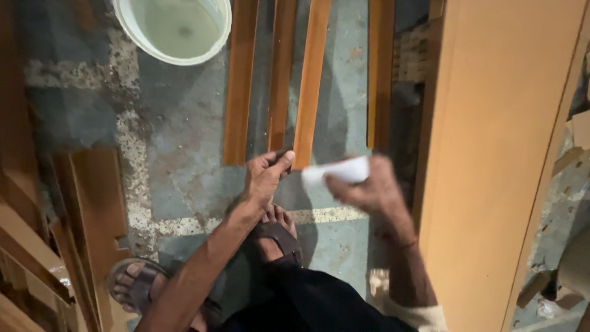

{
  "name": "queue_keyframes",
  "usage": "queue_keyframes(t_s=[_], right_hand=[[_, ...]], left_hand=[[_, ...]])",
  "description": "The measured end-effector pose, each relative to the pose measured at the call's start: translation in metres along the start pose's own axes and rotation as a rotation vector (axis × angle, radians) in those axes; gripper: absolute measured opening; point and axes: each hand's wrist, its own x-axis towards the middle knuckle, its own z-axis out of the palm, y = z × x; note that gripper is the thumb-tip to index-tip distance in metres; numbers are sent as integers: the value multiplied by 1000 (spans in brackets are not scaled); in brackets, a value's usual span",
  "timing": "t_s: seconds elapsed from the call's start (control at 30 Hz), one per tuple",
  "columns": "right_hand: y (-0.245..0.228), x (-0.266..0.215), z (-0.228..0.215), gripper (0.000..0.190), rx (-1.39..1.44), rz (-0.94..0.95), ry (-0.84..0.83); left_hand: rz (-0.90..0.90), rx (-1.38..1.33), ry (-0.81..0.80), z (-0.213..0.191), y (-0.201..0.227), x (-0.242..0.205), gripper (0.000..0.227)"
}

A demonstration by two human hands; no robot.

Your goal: The person wipes a long wooden strip with a white cloth, repeatedly dipping the cloth into a bucket of water. They then inspect the strip by hand, rubbing its surface.

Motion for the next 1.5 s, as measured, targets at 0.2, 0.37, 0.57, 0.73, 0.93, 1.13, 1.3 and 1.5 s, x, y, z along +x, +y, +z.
queue_keyframes(t_s=[0.2, 0.37, 0.57, 0.73, 0.93, 1.13, 1.3, 1.5], right_hand=[[-4, 71, -30, 27, 18, -294, 317], [1, 84, 0, 29, -100, -387, 236], [-1, 21, 25, 27, -29, 20, -57], [-12, 0, 7, 33, 44, 3, -31], [-16, 45, 6, 30, -82, -293, 331], [-1, 33, 31, 31, -117, 37, -21], [-2, 10, 15, 31, 13, -45, -10], [-12, 64, -29, 28, -127, -314, 382]], left_hand=[[-81, -37, 28, 6, 6, -7, 33], [-58, -9, 16, 1, 0, -5, 30], [-102, -213, 27, -8, -15, 4, 20], [-127, -293, 2, -5, -16, 6, 21], [-101, -189, -13, -2, -8, 0, 27], [-126, -183, 28, -8, -13, 3, 26], [-111, -240, -40, -12, -22, 6, 27], [-125, -131, -28, -1, -3, -5, 37]])
